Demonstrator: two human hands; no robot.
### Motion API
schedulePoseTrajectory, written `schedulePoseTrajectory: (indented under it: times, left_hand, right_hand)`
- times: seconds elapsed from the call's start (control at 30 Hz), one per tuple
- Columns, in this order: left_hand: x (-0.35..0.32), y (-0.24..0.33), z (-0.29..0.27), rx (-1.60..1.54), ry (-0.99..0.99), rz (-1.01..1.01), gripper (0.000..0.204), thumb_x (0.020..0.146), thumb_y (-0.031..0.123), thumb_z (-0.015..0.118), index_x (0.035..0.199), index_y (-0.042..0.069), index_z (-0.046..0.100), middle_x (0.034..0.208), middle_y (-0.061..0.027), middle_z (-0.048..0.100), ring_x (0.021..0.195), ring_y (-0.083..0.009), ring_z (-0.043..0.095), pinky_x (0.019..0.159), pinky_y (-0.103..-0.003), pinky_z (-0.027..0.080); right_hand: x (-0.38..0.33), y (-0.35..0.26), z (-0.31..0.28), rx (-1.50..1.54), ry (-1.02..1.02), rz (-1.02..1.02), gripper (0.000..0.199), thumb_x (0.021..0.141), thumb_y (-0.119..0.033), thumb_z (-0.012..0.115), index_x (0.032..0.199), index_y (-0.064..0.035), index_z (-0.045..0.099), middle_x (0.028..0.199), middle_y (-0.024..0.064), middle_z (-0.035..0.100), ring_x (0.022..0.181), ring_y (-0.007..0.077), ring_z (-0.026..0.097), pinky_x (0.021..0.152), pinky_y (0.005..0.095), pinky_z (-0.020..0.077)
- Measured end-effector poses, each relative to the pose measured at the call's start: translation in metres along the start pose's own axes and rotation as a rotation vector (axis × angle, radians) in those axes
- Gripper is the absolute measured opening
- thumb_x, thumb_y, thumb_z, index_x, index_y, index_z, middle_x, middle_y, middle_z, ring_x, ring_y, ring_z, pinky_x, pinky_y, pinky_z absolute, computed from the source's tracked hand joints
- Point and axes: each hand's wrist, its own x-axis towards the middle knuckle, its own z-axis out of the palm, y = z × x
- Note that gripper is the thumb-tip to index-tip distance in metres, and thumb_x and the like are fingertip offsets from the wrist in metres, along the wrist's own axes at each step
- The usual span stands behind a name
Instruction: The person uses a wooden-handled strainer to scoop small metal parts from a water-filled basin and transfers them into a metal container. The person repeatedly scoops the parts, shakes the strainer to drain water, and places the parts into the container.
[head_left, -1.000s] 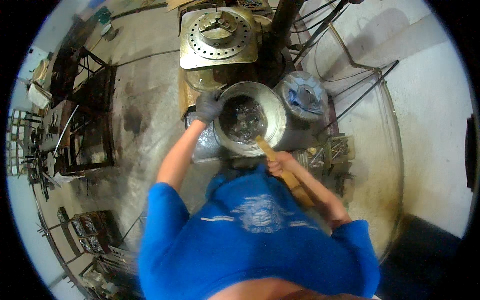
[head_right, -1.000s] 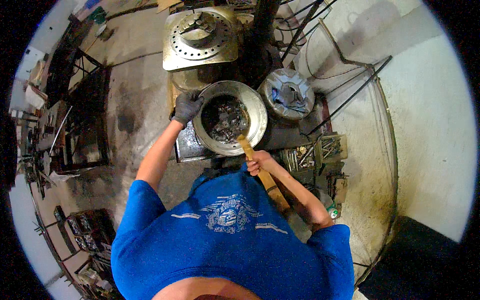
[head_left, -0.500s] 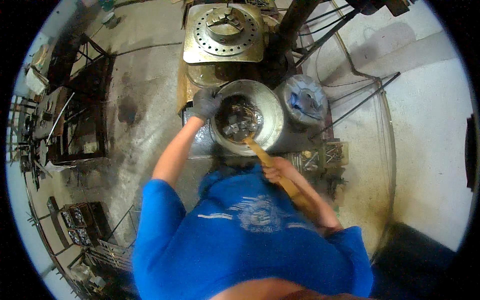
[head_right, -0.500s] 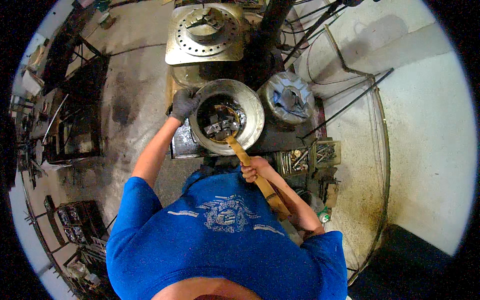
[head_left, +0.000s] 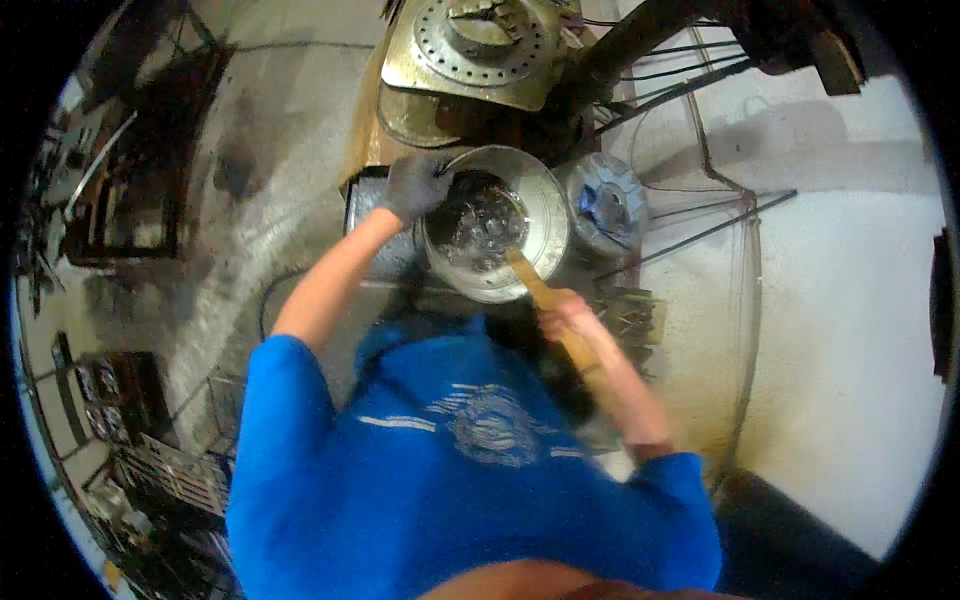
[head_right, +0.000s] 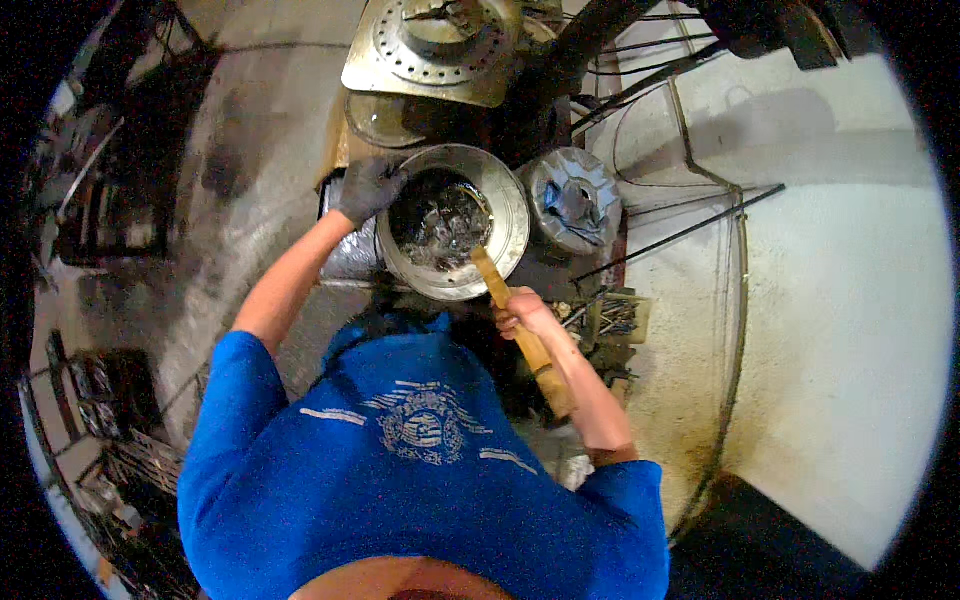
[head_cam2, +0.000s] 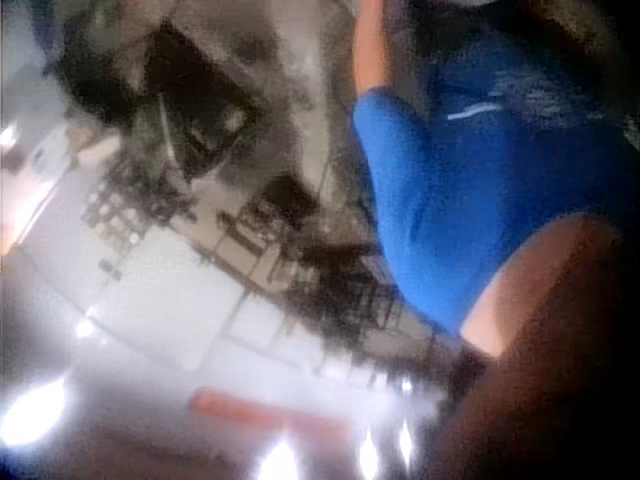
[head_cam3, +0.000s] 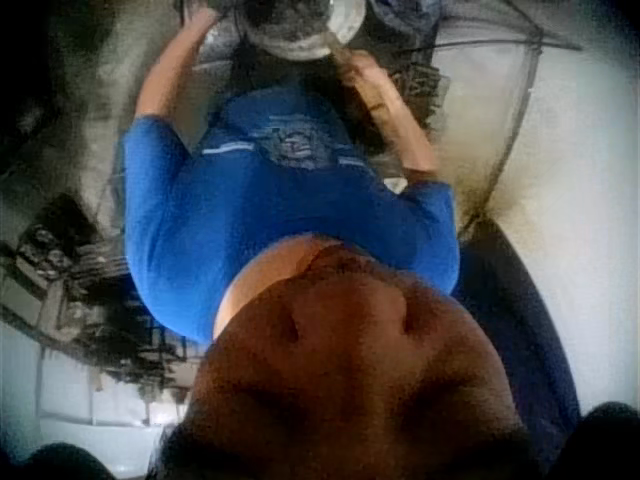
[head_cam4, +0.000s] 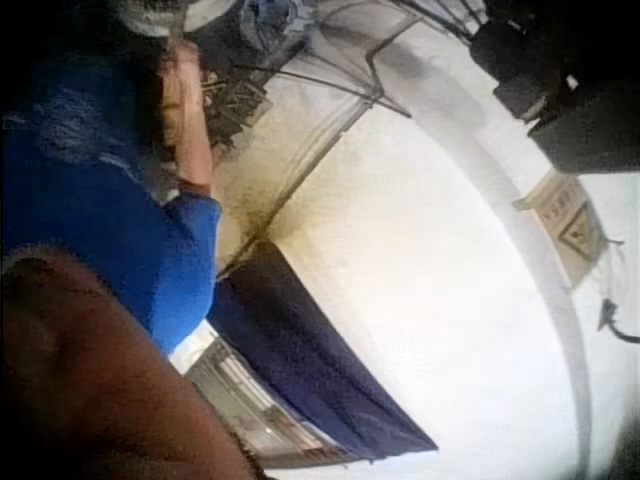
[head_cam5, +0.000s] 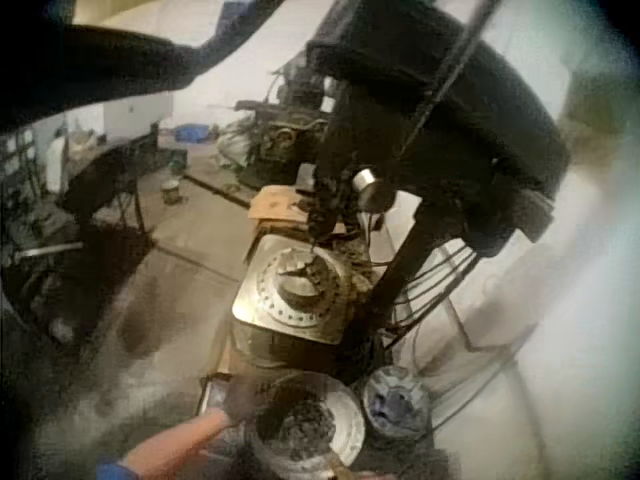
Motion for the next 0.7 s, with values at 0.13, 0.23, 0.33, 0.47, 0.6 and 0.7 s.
schedulePoseTrajectory:
  times: [0.13, 0.23, 0.33, 0.47, 0.6, 0.7]
  left_hand:
    - [0.0, 0.017, -0.008, -0.103, -0.001, -0.026, 0.025, 0.073, 0.025, 0.059, 0.095, 0.014, 0.063, 0.08, -0.0157, 0.06, 0.071, -0.0312, 0.06, 0.064, -0.037, 0.047]
    - [0.007, 0.008, -0.003, -0.02, -0.03, -0.031, 0.025, 0.073, 0.022, 0.054, 0.096, 0.022, 0.063, 0.078, -0.0137, 0.06, 0.072, -0.0318, 0.058, 0.063, -0.039, 0.046]
    - [0.013, 0.005, 0.002, 0.025, -0.051, -0.013, 0.024, 0.073, 0.023, 0.055, 0.095, 0.023, 0.064, 0.079, -0.0128, 0.061, 0.072, -0.0304, 0.058, 0.064, -0.039, 0.046]
    - [0.018, 0.008, 0.0, -0.028, -0.105, -0.024, 0.024, 0.073, 0.022, 0.055, 0.095, 0.023, 0.064, 0.081, -0.0119, 0.061, 0.073, -0.0299, 0.059, 0.065, -0.038, 0.046]
    - [0.021, 0.014, 0.001, -0.026, -0.12, 0.01, 0.027, 0.076, 0.023, 0.055, 0.102, 0.023, 0.061, 0.082, -0.0135, 0.06, 0.073, -0.0305, 0.059, 0.065, -0.038, 0.046]
    - [0.015, 0.006, 0.004, -0.052, -0.082, 0.046, 0.029, 0.077, 0.024, 0.055, 0.106, 0.023, 0.059, 0.084, -0.0148, 0.06, 0.075, -0.0308, 0.059, 0.067, -0.037, 0.046]
  right_hand:
    - [0.003, 0.012, 0.003, 0.07, -0.028, 0.048, 0.012, 0.069, -0.006, 0.044, 0.081, -0.0057, 0.048, 0.055, -0.0011, 0.034, 0.042, 0.0072, 0.03, 0.039, 0.0236, 0.0257]
    - [-0.001, 0.015, 0.014, 0.545, -0.151, 0.25, 0.017, 0.075, -0.011, 0.045, 0.091, -0.0062, 0.047, 0.057, -0.003, 0.03, 0.045, 0.0074, 0.029, 0.039, 0.0231, 0.0257]
    - [-0.003, 0.024, 0.03, 0.35, 0.041, 0.097, 0.026, 0.076, -0.013, 0.047, 0.099, -0.0001, 0.045, 0.062, -0.0022, 0.033, 0.049, 0.007, 0.032, 0.039, 0.0216, 0.0282]
    - [0.022, 0.041, -0.009, 0.867, -0.613, 0.195, 0.035, 0.075, -0.012, 0.046, 0.104, 0.0068, 0.041, 0.063, -0.0021, 0.033, 0.049, 0.0042, 0.033, 0.037, 0.0159, 0.0302]
    - [-0.003, 0.001, -0.019, 0.689, -0.345, 0.201, 0.036, 0.073, -0.016, 0.046, 0.1, 0.007, 0.043, 0.063, -0.0025, 0.034, 0.047, 0.0037, 0.033, 0.037, 0.0151, 0.0295]
    - [-0.002, -0.018, -0.037, 0.438, -0.272, 0.313, 0.025, 0.076, -0.018, 0.049, 0.095, -0.0002, 0.047, 0.063, -0.0022, 0.036, 0.047, 0.0056, 0.033, 0.043, 0.0224, 0.0307]
